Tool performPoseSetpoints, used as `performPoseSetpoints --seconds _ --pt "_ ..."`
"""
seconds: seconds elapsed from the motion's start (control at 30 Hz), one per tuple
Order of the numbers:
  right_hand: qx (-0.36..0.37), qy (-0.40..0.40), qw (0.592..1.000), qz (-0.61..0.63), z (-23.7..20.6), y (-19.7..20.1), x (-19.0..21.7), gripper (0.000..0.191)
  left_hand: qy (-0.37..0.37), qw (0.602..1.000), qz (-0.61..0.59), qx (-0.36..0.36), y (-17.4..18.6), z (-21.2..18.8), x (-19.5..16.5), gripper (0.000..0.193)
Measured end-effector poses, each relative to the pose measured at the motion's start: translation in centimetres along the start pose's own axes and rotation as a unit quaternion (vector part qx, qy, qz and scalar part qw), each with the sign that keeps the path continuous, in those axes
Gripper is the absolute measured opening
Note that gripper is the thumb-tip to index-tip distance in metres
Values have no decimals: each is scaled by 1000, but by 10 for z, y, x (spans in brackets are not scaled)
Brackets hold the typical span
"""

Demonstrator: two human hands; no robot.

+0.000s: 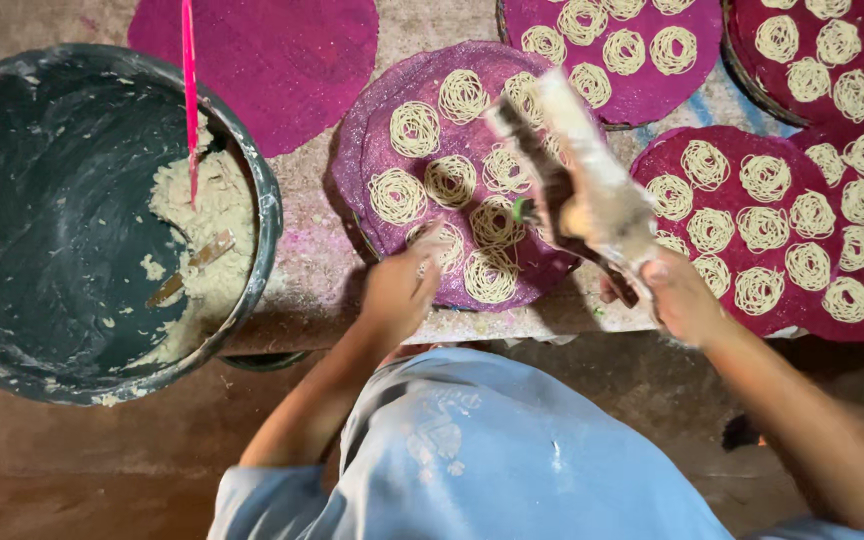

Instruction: The person uses a wooden dough scraper to scoop dough from a bucket and form spiral-shaped snacks on purple mats. They then transfer the formed snacks onto a woven drying rack, arranging them in neat rows.

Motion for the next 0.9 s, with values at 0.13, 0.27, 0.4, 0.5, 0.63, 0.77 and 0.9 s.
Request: performPoseSetpoints --seconds 0.13,0.27,0.4,0.5,0.63,0.77,0.9 --pt "-74 35 980 180 -34 22 -40 83 -12 984 49 -170 49 -36 13 34" --pt "-210 91 945 235 -79 48 -103 68 119 972 -37 -201 58 -42 63 39" --pt "-286 103 931 201 -54 42 -125 54 201 941 -169 -215 52 -42 99 47" --pt "-232 50 970 45 24 14 -71 39 135 959 -129 -212 60 -25 100 47" --pt "-157 20 972 -173 163 -58 55 59 104 970 -71 -208 63 -17 114 42" --pt "-24 -96 906 -413 306 -162 125 64 28 974 -72 -214 58 -12 122 43" --pt "-64 49 852 -518 384 -241 156 61 92 977 -18 -193 45 -8 144 61"
Point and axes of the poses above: each hand's wrist, its own z-axis towards the middle knuckle, its own y-axis out of the back of the hand, x = y × z, the point moved 10 cm from there along z, towards the middle knuckle, and after that the axes turned 2 degrees about x, right-handed, at the moved point
